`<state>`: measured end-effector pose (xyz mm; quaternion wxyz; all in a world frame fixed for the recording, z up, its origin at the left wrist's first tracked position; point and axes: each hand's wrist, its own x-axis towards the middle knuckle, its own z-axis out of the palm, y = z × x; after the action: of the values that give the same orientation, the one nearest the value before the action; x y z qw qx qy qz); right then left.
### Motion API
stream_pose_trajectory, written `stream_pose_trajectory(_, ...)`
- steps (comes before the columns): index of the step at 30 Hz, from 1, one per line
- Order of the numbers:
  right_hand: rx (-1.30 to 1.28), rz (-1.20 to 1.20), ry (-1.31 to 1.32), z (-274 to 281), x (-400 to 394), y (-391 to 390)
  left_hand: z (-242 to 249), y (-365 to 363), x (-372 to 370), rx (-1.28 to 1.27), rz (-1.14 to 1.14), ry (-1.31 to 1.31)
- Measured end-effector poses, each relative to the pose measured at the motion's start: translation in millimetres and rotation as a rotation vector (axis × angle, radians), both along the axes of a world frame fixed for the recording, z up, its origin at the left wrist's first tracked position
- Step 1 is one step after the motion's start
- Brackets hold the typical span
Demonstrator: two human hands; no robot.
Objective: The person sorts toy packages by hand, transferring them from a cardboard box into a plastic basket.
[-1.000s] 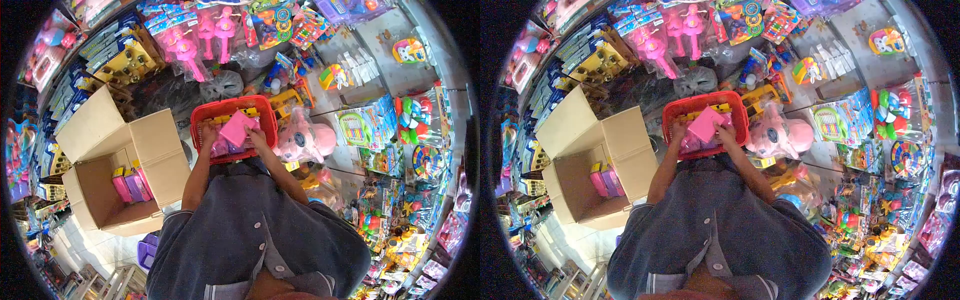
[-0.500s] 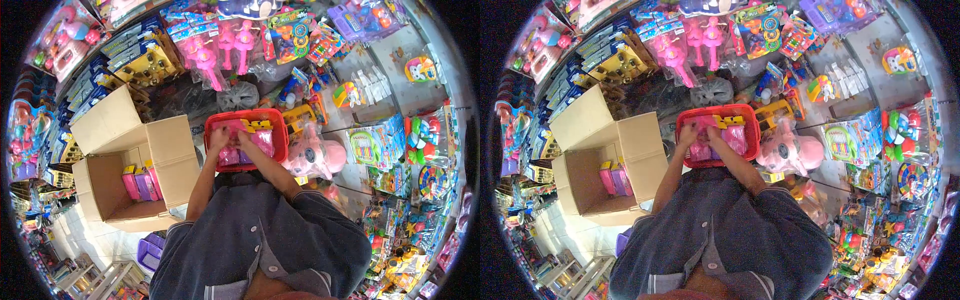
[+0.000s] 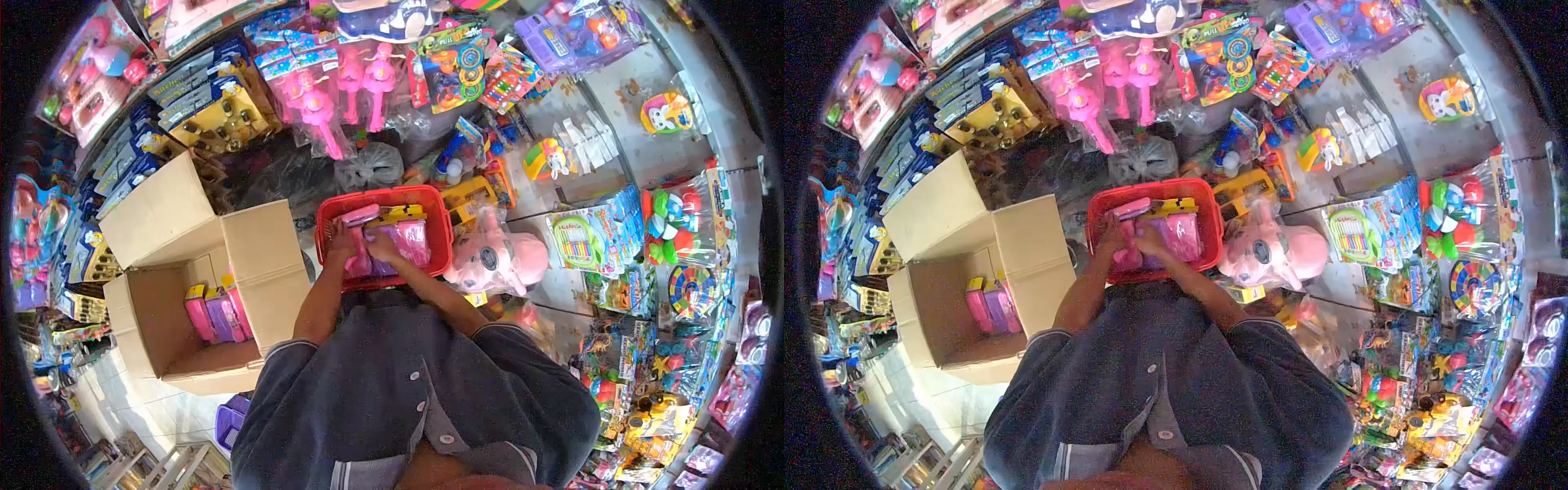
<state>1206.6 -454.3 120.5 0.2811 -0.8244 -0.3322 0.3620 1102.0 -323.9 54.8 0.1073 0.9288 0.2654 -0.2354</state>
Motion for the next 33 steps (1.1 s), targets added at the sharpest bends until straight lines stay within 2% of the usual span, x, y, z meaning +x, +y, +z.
stream_pose_trajectory(2,-0.109,0.046,-0.046,-6,1,-17,-2,4,8,-0.019,-0.070,0.149)
stream_pose_trajectory(5,0.158,0.133,-0.100,-17,-2,-49,-36,7,13,-0.029,-0.010,0.140)
stream_pose_trajectory(6,0.143,0.222,-0.157,-32,-3,-52,-64,8,12,-0.023,0.037,0.108)
stream_pose_trajectory(8,-0.046,0.336,-0.270,17,-12,-55,-103,7,9,-0.001,0.105,0.013)
stream_pose_trajectory(9,-0.139,0.393,-0.326,38,-15,-55,-89,6,8,-0.014,0.115,-0.023)
stream_pose_trajectory(12,-0.275,0.499,-0.503,44,-17,-66,-46,-22,-9,-0.256,0.480,-0.630)
stream_pose_trajectory(15,-0.162,0.507,-0.472,37,-14,-83,1,-38,-18,-0.199,0.360,-0.748)
stream_pose_trajectory(18,0.029,0.396,-0.444,-45,-1,-89,35,-54,-21,-0.126,0.291,-0.409)
stream_pose_trajectory(21,-0.095,0.391,-0.461,6,1,-85,1,-65,-24,-0.078,0.356,-0.537)
stream_pose_trajectory(22,-0.066,0.322,-0.593,1,-2,-88,-6,-66,-19,-0.004,0.384,-0.719)
stream_pose_trajectory(23,-0.180,0.264,-0.513,-3,-5,-93,-11,-69,-18,-0.089,0.468,-0.587)
stream_pose_trajectory(25,-0.411,0.152,-0.346,51,-11,-93,46,-88,-5,-0.260,0.635,-0.318)
stream_pose_trajectory(26,-0.471,0.186,-0.263,40,-5,-93,30,-90,-5,-0.180,0.589,-0.339)
stream_pose_trajectory(29,-0.493,0.225,-0.192,46,-1,-92,14,-90,-17,-0.157,0.488,-0.473)
stream_pose_trajectory(32,-0.543,0.261,-0.139,45,0,-90,-4,-93,-21,-0.079,0.464,-0.648)
stream_pose_trajectory(33,-0.551,0.269,-0.139,44,2,-88,5,-92,-18,-0.122,0.497,-0.564)
